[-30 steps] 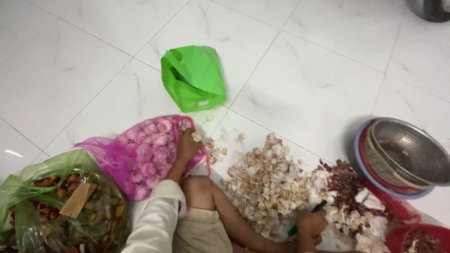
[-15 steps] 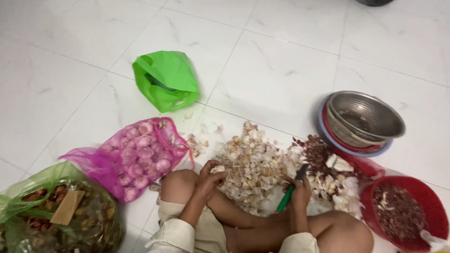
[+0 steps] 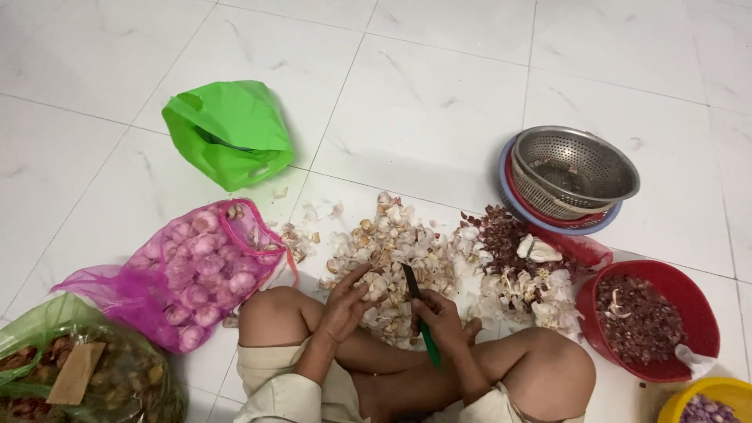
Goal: A person sits on the floor and manually peels garlic bulbs, breaking them into cloves and removing the skin.
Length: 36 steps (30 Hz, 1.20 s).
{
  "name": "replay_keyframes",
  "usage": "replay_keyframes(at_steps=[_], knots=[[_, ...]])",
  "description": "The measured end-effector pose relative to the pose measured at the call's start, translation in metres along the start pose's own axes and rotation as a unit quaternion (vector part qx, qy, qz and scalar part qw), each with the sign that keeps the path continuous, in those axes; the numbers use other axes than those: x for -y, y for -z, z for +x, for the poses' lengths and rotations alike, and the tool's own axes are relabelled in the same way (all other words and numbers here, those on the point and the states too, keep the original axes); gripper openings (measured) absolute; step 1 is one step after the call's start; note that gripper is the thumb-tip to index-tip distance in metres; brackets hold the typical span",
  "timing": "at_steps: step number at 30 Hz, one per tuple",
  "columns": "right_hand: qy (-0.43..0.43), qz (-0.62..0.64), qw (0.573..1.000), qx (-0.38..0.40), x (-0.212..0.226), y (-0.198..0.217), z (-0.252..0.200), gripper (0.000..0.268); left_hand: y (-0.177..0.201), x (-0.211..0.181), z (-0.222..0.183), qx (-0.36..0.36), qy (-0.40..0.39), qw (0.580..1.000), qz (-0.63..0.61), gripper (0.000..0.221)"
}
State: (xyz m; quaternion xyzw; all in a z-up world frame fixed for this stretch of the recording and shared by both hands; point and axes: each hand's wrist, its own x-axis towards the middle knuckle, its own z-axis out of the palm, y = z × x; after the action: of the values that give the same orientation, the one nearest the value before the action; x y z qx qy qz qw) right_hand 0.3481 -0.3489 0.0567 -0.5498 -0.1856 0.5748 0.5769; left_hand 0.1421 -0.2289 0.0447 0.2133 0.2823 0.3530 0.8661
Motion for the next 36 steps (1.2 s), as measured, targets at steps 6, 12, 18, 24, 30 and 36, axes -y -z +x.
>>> replay_keyframes(at_steps=[6, 12, 18, 24, 30, 36], knots=[[0.034, 0.001, 0.999, 0.002, -0.011, -0.009, -0.001, 0.003, 0.003, 0.006, -0.006, -0.03, -0.002, 1.0, -0.007, 0.052], [0.027, -0.137, 0.989, 0.052, 0.005, -0.042, -0.019, 0.068, -0.02, 0.002, -0.013, -0.102, 0.058, 0.983, 0.141, 0.046], [0.089, -0.327, 0.925, 0.172, 0.001, -0.061, -0.025, 0.069, 0.011, 0.031, 0.003, -0.156, -0.045, 0.953, 0.255, 0.065], [0.125, -0.311, 0.927, 0.168, -0.008, -0.067, -0.02, 0.066, 0.015, 0.044, 0.007, -0.192, -0.056, 0.928, 0.313, 0.065], [0.09, -0.275, 0.948, 0.129, -0.006, -0.073, -0.021, 0.058, 0.024, 0.065, 0.017, -0.267, -0.089, 0.902, 0.327, 0.065], [0.121, -0.291, 0.938, 0.145, -0.014, -0.069, -0.015, 0.059, 0.0, 0.053, 0.006, -0.217, -0.189, 0.894, 0.343, 0.041]])
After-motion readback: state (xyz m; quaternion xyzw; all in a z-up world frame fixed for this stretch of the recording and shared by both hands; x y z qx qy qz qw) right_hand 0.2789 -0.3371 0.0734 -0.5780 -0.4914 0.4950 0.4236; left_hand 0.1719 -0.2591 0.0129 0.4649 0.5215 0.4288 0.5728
